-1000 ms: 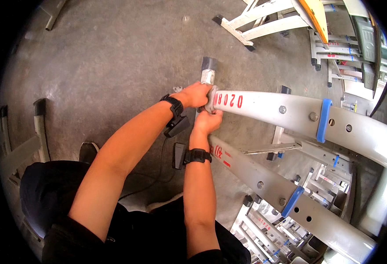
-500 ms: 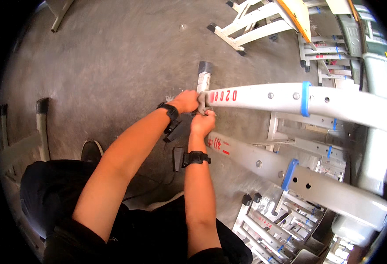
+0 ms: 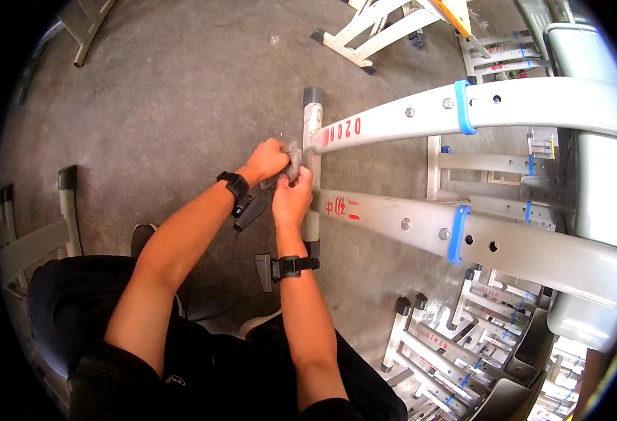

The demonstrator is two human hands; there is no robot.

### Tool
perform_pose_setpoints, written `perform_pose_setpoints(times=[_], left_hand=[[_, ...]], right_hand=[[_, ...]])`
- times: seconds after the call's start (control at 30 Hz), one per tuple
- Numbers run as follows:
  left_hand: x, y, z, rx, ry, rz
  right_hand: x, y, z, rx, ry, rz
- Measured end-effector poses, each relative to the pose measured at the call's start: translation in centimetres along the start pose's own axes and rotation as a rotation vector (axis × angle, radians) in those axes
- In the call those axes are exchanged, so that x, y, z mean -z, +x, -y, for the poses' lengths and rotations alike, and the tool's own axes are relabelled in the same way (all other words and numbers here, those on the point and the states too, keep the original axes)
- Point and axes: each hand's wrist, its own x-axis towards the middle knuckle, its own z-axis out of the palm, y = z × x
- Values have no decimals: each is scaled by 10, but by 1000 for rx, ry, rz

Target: The person wipes the legs and frame of a desk and chairs using a cloth by hand.

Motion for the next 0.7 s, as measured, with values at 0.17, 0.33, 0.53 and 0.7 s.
perform_pose_setpoints(times=[0.17, 0.33, 0.53, 0.7], left_hand=[[-4, 11, -16, -10, -355, 72], [-32, 4, -41, 73, -379, 190], [-59, 22, -10, 64, -167, 174], [-65, 35, -4, 57, 27, 122]], right_hand=[[17, 10, 23, 102, 157, 50], [45, 31, 19, 22, 18, 127], [31, 30, -16, 115, -168, 143], [35, 36, -14, 28, 24, 219]])
